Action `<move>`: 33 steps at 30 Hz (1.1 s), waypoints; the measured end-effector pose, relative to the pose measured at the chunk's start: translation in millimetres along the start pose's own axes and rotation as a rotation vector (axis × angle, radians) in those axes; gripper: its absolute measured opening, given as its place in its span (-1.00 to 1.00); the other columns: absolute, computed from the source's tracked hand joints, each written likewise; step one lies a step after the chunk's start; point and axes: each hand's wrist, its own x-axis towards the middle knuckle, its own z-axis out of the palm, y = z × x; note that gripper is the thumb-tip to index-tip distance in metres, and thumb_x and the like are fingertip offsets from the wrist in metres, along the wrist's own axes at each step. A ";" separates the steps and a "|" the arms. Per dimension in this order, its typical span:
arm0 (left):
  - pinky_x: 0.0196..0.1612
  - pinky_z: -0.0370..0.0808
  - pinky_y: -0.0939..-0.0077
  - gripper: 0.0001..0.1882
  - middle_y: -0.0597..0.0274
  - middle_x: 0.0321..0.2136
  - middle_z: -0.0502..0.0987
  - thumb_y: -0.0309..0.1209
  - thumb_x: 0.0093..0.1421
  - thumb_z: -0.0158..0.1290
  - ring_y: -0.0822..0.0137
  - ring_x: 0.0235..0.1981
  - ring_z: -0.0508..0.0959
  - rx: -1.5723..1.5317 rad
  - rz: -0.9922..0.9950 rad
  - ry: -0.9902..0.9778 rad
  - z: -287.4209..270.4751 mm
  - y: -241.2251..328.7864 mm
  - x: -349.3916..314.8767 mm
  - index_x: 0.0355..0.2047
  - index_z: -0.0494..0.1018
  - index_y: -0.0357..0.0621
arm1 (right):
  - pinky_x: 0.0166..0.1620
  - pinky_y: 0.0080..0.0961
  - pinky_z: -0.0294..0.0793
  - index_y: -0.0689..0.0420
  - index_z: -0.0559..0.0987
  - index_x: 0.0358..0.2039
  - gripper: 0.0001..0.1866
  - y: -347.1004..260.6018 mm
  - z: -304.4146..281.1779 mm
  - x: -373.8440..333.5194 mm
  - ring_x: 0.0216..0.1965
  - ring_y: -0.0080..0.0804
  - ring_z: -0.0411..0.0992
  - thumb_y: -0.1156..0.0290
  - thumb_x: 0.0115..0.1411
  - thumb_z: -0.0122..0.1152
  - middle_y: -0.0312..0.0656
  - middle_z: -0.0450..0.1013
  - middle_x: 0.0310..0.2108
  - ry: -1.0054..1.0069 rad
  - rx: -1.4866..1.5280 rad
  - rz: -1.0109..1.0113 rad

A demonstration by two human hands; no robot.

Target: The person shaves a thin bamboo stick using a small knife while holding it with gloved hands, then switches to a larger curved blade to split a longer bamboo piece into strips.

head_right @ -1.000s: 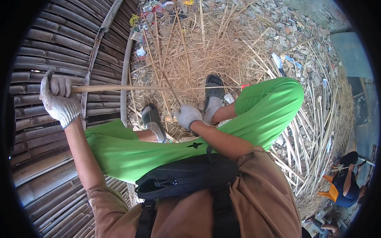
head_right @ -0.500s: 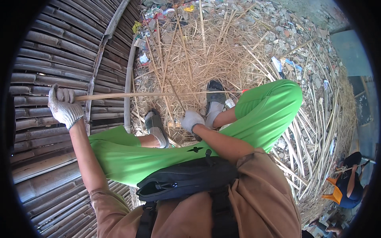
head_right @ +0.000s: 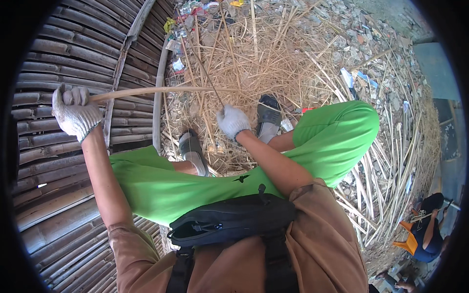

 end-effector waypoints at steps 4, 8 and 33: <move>-0.57 -0.03 0.47 -0.83 0.51 -0.69 0.06 -0.53 0.30 0.17 0.49 -0.67 -0.02 -0.001 -0.012 -0.232 16.8 11.8 8.7 -0.44 0.42 -0.15 | -0.05 0.11 0.62 0.26 0.60 -0.10 -0.52 -25.5 -19.1 -5.9 -0.18 0.23 0.65 0.02 0.40 0.06 0.23 0.65 -0.24 -0.033 0.126 -0.046; -0.62 -0.02 0.46 -0.77 0.49 -0.72 0.01 -0.56 0.42 -0.10 0.48 -0.73 -0.03 -0.072 0.021 -0.388 -14.5 85.4 71.4 -0.44 0.33 -0.23 | -0.12 0.10 0.62 0.22 0.57 -0.10 -0.57 -43.3 -23.4 -11.3 -0.24 0.21 0.64 0.04 0.42 0.09 0.20 0.64 -0.33 -0.022 0.134 -0.270; -0.48 0.12 0.47 -0.68 0.46 -0.64 0.08 -0.40 0.34 0.15 0.42 -0.61 0.05 0.128 -0.035 -0.041 45.5 -44.7 -21.1 -0.50 0.26 0.03 | -0.34 0.00 0.62 0.14 0.48 0.04 -0.65 -67.5 -49.5 -23.7 -0.43 0.08 0.63 0.14 0.42 0.11 0.03 0.60 -0.45 0.031 0.028 -0.258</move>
